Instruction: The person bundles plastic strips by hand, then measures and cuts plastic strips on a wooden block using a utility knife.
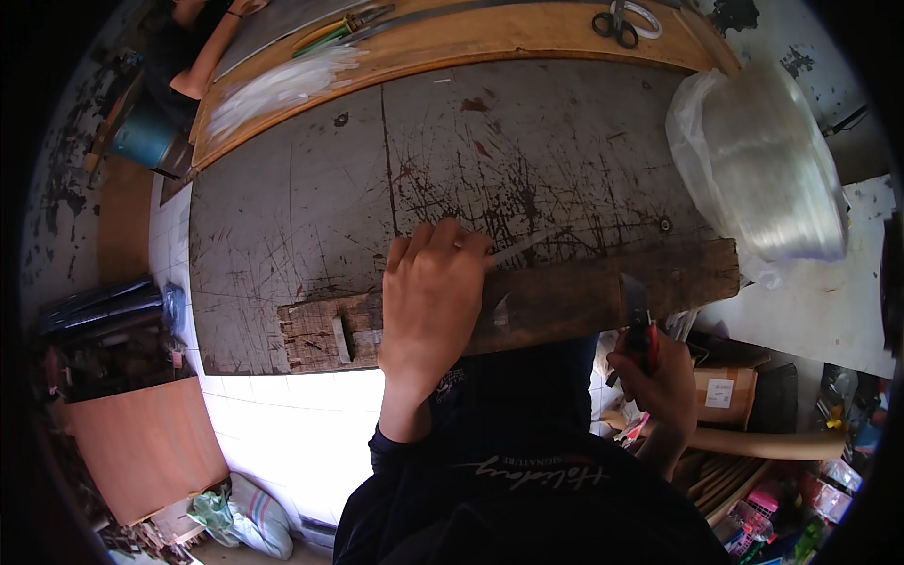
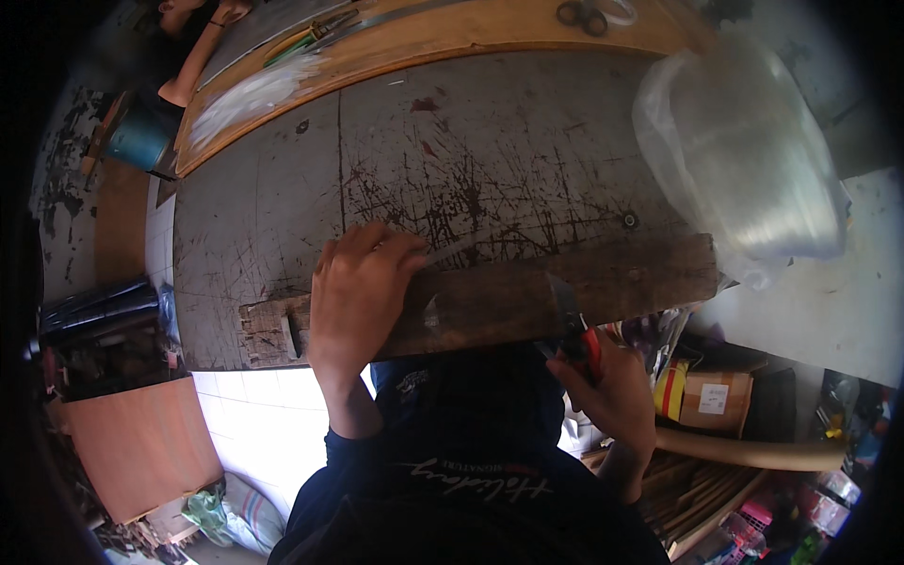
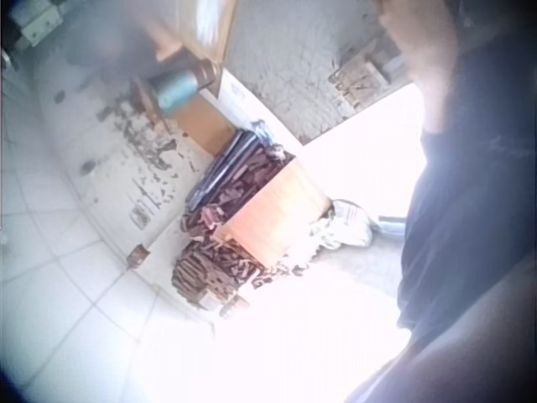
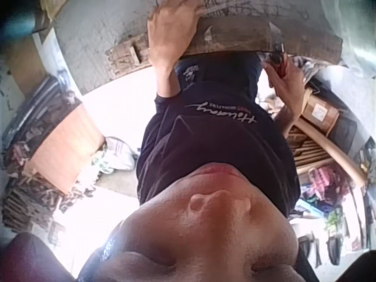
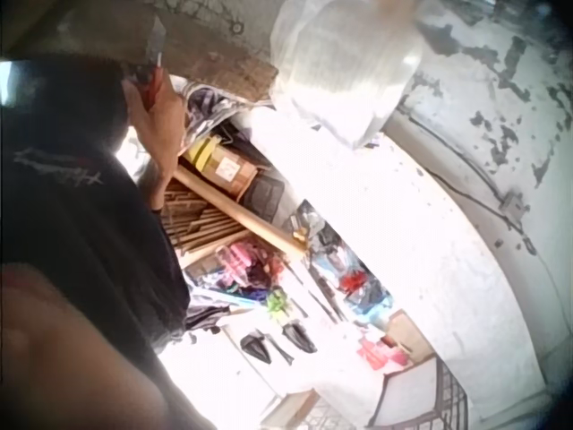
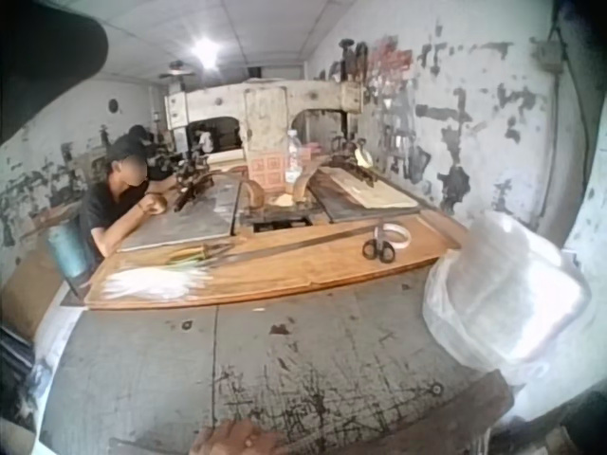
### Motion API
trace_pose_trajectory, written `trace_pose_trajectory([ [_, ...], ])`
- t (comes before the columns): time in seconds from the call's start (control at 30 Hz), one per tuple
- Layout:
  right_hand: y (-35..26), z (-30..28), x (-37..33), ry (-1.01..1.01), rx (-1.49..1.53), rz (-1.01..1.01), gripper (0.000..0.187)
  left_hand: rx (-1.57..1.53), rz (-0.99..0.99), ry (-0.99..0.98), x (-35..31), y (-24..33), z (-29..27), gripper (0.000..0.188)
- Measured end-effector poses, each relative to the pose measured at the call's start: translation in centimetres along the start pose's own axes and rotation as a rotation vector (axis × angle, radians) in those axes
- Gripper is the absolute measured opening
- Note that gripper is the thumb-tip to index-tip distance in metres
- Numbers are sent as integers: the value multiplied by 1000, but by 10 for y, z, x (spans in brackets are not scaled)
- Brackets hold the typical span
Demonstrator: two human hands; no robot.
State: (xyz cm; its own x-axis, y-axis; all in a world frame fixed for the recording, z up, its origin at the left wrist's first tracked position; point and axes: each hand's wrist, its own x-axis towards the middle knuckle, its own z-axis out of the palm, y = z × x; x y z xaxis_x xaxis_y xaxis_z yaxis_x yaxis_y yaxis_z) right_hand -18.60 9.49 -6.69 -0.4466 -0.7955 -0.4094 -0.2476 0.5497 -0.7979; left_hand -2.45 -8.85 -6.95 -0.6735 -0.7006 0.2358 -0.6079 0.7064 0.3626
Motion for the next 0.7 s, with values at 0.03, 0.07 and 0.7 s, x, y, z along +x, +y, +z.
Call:
trace_pose_trajectory([
  [0.03, 2, 0, 0, -1, 4, -1, 17, 4, 1, -2, 1, 1, 0, 8],
  [0.07, 4, -1, 1, 0, -3, -15, 17, -32, 11, 5, 1, 3, 1, 8],
  [0.7, -45, 21, 8, -181, -50, -50, 24, -649, 109, -72, -44, 27, -15, 19],
])
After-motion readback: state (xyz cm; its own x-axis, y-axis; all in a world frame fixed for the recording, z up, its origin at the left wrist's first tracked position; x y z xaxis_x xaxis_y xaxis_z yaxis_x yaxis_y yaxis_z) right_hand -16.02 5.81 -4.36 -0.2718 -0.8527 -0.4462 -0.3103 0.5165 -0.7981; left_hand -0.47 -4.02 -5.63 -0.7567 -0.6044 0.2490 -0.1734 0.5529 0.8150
